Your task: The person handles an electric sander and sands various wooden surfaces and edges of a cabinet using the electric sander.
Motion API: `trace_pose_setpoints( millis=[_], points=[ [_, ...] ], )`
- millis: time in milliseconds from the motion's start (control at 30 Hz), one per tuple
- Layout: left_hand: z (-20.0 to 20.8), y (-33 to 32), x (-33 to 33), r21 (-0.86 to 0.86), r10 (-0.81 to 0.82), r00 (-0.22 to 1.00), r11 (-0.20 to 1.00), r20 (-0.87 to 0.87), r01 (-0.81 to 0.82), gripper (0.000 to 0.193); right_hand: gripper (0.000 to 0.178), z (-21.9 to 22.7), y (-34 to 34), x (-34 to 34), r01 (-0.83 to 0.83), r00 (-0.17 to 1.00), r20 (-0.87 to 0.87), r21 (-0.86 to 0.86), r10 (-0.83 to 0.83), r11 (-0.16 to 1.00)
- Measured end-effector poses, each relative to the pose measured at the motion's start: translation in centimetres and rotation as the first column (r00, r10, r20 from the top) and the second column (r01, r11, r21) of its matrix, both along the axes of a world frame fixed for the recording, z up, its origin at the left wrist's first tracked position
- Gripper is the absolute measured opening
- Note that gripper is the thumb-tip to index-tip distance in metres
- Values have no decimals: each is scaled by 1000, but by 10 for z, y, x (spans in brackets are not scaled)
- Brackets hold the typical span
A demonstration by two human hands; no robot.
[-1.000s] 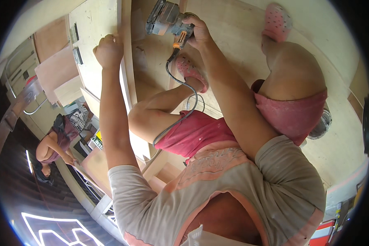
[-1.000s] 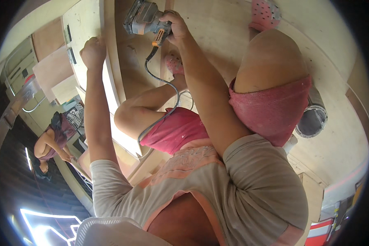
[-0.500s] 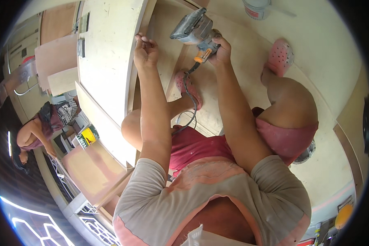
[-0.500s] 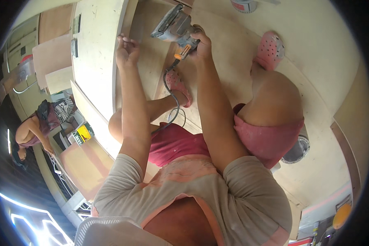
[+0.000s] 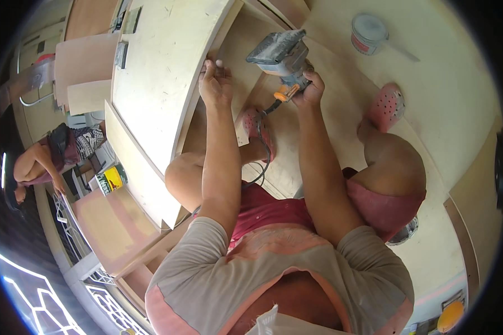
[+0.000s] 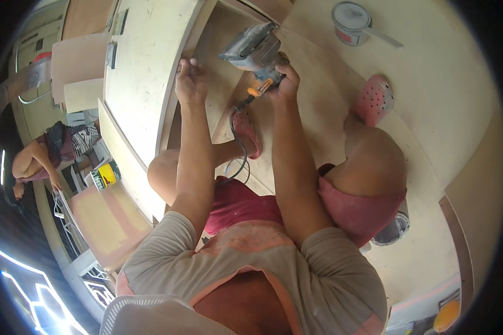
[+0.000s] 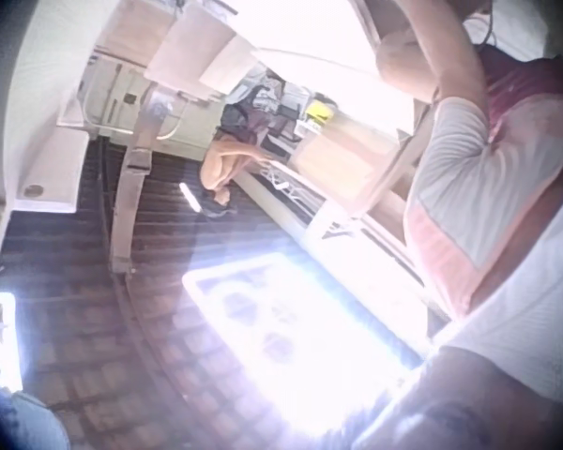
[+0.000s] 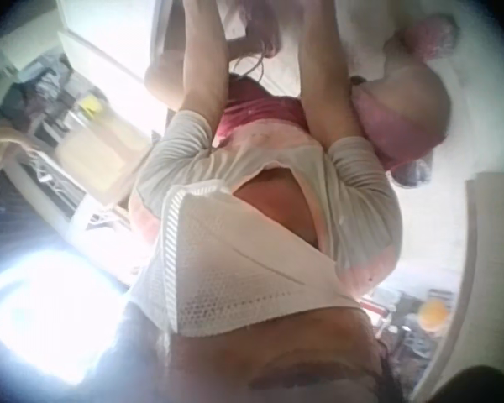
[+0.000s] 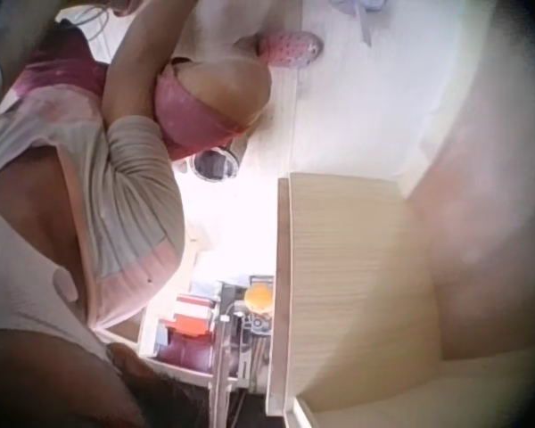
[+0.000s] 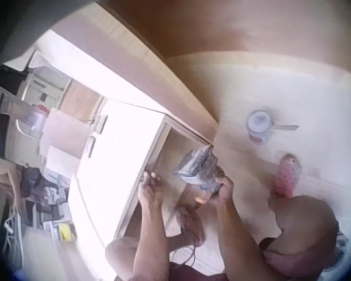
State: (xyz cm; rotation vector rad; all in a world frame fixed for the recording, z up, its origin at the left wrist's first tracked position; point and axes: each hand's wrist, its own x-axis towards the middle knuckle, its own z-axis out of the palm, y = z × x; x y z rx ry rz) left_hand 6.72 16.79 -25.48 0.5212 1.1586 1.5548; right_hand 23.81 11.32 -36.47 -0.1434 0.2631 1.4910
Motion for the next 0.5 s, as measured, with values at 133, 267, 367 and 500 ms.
trace_pose_setpoints(
  millis=[133, 267, 367, 500],
  points=[
    [1, 4, -4, -9, -28, 999, 1000, 19, 28, 8, 42, 3, -2, 3, -34, 999, 27, 38, 33, 999],
    [3, -4, 1, 29, -53, 998, 998, -30, 54, 11, 48, 2, -1, 3, -45, 997, 59, 25, 44, 999],
    [4, -27, 4, -97, -207, 956, 977, -207, 190, 17, 50, -6, 1, 0, -59, 997, 56, 45, 56, 997],
    [12, -58, 8, -571, -730, 650, 633, -213, 523, 45, 54, -9, 15, -8, -75, 996, 65, 87, 69, 993]
  ],
)
